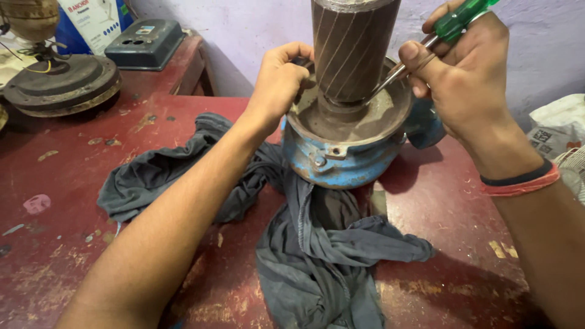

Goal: The person uses a screwdriver to scrape and clean the gap between the rotor and stator of an electric motor held in a bench vise. The person rotates the motor and continues scraping around the circumference.

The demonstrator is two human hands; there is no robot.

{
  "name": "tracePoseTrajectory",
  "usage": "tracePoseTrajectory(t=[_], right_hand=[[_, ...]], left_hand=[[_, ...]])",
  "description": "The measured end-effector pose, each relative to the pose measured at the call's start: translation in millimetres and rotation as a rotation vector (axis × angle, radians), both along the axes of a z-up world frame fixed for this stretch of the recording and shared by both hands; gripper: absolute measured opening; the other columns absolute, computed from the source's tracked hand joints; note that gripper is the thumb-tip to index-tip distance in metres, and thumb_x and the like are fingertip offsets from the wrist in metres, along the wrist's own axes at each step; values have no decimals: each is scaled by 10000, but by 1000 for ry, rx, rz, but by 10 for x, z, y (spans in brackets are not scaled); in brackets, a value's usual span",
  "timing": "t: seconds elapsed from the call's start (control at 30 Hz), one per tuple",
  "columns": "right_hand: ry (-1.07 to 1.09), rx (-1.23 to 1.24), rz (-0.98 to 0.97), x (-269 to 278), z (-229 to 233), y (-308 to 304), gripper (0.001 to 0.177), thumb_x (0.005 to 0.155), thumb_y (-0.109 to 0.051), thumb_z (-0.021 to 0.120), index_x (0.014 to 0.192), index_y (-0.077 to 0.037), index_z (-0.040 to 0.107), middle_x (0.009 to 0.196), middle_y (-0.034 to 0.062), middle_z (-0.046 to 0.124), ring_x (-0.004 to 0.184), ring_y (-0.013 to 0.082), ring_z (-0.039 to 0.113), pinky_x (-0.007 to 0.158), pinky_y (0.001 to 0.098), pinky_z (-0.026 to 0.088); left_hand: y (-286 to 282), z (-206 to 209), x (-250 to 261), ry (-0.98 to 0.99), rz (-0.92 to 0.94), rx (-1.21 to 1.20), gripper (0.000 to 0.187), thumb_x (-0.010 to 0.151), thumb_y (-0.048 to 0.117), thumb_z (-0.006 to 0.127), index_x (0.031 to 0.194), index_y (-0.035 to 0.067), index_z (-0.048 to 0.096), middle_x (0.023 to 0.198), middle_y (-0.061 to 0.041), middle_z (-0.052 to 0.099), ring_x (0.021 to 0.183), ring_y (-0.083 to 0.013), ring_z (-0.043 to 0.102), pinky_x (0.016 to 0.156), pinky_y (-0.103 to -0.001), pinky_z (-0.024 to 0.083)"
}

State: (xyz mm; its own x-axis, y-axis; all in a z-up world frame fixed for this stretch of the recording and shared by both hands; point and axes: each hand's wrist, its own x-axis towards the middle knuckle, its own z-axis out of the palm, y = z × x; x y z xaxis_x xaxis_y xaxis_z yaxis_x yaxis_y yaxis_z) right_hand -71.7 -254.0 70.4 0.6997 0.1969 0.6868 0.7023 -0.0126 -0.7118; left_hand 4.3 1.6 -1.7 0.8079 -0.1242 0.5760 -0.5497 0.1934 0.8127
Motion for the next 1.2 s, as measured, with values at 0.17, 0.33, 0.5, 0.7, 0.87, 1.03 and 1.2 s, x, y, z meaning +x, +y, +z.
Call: tracePoseTrajectory(t=[0.17, 0.33, 0.5, 0.7, 0.87, 1.03, 1.2], right_hand=[[-64, -61, -23, -9, 1, -2, 207, 1066, 42, 685, 1128, -6, 493, 745, 61, 562, 540, 88, 526, 472, 199, 399], [-145, -182, -97, -26, 31, -1, 183, 1059, 33, 663, 1130, 17, 495, 769, 87, 558, 534, 109, 527, 464, 224, 389], [-82, -74, -67, -79, 33, 64, 212, 1069, 30, 684, 1129, 2, 482, 767, 48, 554, 561, 90, 523, 482, 212, 396], [-117, -164, -158, -146, 59, 87, 204, 1068, 29, 676, 1126, 9, 481, 765, 45, 543, 535, 92, 521, 468, 231, 389], [-99, -89, -100, -142, 38, 106, 255, 1079, 28, 717, 1135, 5, 470, 759, 28, 542, 548, 78, 527, 447, 215, 387], [-127, -128, -181, -139, -3, 116, 254, 1055, 17, 710, 1125, -8, 468, 783, 33, 552, 589, 86, 542, 495, 229, 412], [-97, -93, -157, -131, -29, 97, 271, 1032, 15, 712, 1124, -15, 459, 814, 15, 547, 624, 53, 554, 538, 207, 423]], left_hand=[[17, -12, 4, 6, 6, -8, 256, 798, -102, 490, 923, -9, 693, 744, 15, 615, 583, -44, 471, 505, -220, 344], [6, -6, 28, -25, -21, -31, 269, 794, -109, 484, 936, -27, 698, 792, 3, 647, 632, -49, 514, 549, -223, 384], [16, -10, 18, 23, 23, -9, 280, 776, -92, 483, 945, -15, 692, 738, 17, 620, 546, -42, 460, 467, -222, 338], [11, 7, -18, 25, 34, 2, 285, 788, -84, 483, 961, -16, 700, 730, 13, 611, 540, -41, 453, 462, -226, 330], [-2, 29, -34, 21, 32, -6, 284, 782, -82, 483, 953, -10, 698, 739, 12, 631, 545, -39, 464, 466, -223, 337], [5, 19, -41, 12, 38, 7, 281, 802, -80, 495, 963, -5, 714, 753, 15, 638, 581, -35, 487, 503, -218, 363], [-2, 32, -54, 22, 49, 12, 248, 790, -83, 517, 933, -1, 702, 724, 11, 629, 561, -43, 487, 488, -228, 362]])
